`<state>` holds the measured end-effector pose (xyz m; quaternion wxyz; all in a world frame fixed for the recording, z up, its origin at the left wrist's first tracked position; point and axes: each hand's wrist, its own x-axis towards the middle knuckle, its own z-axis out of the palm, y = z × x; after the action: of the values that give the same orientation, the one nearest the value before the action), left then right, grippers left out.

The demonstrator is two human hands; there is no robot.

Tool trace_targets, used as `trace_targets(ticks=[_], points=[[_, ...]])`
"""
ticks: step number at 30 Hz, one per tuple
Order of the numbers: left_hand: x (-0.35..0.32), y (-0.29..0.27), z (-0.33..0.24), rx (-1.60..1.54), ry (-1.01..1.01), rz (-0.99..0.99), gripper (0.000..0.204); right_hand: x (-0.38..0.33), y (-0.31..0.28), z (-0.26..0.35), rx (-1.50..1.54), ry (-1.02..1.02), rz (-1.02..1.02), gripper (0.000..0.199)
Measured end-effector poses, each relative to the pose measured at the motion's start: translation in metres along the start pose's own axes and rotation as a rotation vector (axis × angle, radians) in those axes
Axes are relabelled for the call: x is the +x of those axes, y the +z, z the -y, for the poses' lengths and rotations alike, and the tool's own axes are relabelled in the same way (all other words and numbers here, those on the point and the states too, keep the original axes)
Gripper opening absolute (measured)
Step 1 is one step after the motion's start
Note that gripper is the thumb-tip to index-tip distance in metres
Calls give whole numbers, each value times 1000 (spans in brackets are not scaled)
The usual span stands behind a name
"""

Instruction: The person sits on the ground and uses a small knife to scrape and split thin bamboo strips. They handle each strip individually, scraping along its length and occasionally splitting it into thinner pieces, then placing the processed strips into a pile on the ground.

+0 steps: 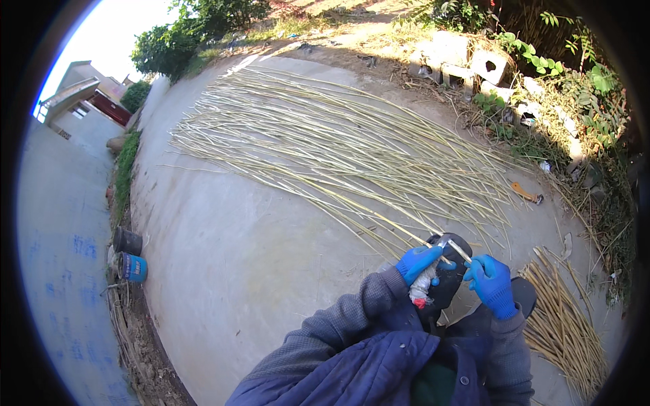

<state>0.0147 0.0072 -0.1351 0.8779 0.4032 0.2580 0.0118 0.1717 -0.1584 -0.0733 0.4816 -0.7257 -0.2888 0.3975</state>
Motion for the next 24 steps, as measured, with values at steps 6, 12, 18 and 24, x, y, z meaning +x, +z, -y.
trace_targets(ticks=[6,12,18,24], points=[[41,0,-11,-232,210,-35,41,9,12,16,-84,-58,15,20],[91,6,-94,209,167,-165,43,-2,-24,23,-35,-232,-194,24],[139,-19,-81,1702,117,-270,63,-51,-128,-62,-334,-171,-686,28],[147,-76,-35,1834,7,-248,48,-186,-149,-246,-610,73,-915,24]])
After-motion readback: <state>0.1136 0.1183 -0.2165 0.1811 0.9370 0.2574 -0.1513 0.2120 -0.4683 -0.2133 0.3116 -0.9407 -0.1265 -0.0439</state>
